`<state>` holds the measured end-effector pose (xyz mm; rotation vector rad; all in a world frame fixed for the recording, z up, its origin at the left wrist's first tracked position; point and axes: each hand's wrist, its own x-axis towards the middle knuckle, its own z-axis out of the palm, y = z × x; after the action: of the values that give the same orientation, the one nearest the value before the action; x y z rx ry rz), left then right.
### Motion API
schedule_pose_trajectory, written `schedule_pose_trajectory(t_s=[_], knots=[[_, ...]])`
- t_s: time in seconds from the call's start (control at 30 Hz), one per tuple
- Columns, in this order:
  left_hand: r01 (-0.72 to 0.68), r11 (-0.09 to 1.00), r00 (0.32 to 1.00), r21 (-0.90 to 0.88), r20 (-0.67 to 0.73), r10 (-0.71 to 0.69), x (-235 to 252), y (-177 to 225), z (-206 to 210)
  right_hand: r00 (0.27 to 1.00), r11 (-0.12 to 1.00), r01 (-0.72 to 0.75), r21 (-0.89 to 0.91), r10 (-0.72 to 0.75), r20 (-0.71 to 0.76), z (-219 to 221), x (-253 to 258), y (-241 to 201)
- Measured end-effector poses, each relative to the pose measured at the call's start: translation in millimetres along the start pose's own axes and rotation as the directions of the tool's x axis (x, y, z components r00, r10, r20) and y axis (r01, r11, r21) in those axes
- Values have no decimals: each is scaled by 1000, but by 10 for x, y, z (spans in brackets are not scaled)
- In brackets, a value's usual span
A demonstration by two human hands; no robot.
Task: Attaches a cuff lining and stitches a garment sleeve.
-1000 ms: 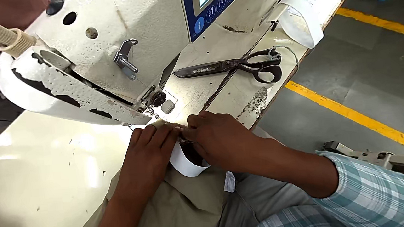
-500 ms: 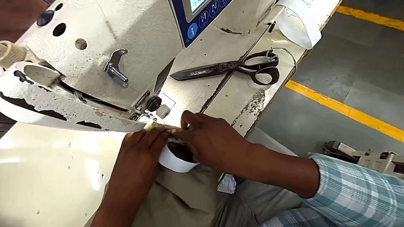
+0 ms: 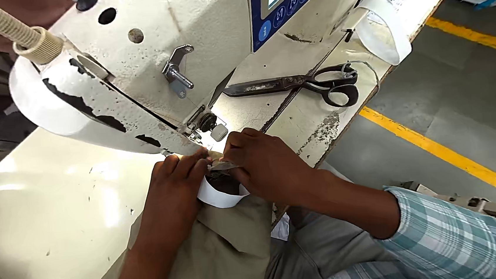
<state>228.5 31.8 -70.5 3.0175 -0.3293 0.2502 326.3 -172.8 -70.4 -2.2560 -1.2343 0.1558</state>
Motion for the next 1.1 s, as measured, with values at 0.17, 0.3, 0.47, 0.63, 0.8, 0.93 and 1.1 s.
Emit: schedule_pose_trajectory(t_s=[0.17, 0.3, 0.47, 0.63, 0.8, 0.93, 1.1], knots=[[-16, 1000, 999, -8, -28, 15, -10, -17, 43, 996, 994, -43, 104, 34, 82, -106, 104, 126], [4, 1000, 999, -3, -34, -4, -11, -8, 53, 982, 974, -183, 135, 174, 76, -28, 224, 90], [8, 1000, 999, 10, -33, -7, -27, 4, 67, 947, 929, -302, 215, 266, 182, -12, 239, 94], [31, 999, 998, 45, -57, -29, -28, 39, 73, 911, 941, -320, 110, 274, 307, -93, 279, 109], [61, 997, 997, 45, -42, -60, -17, 91, 51, 942, 976, -203, 82, 171, 289, -85, 246, 124], [54, 997, 997, 56, -65, -50, -21, 97, 42, 978, 988, -86, 131, 58, 202, -52, 217, 86], [42, 997, 997, 62, -68, -38, -27, 79, 49, 973, 951, -199, 236, 162, 166, -42, 215, 45]])
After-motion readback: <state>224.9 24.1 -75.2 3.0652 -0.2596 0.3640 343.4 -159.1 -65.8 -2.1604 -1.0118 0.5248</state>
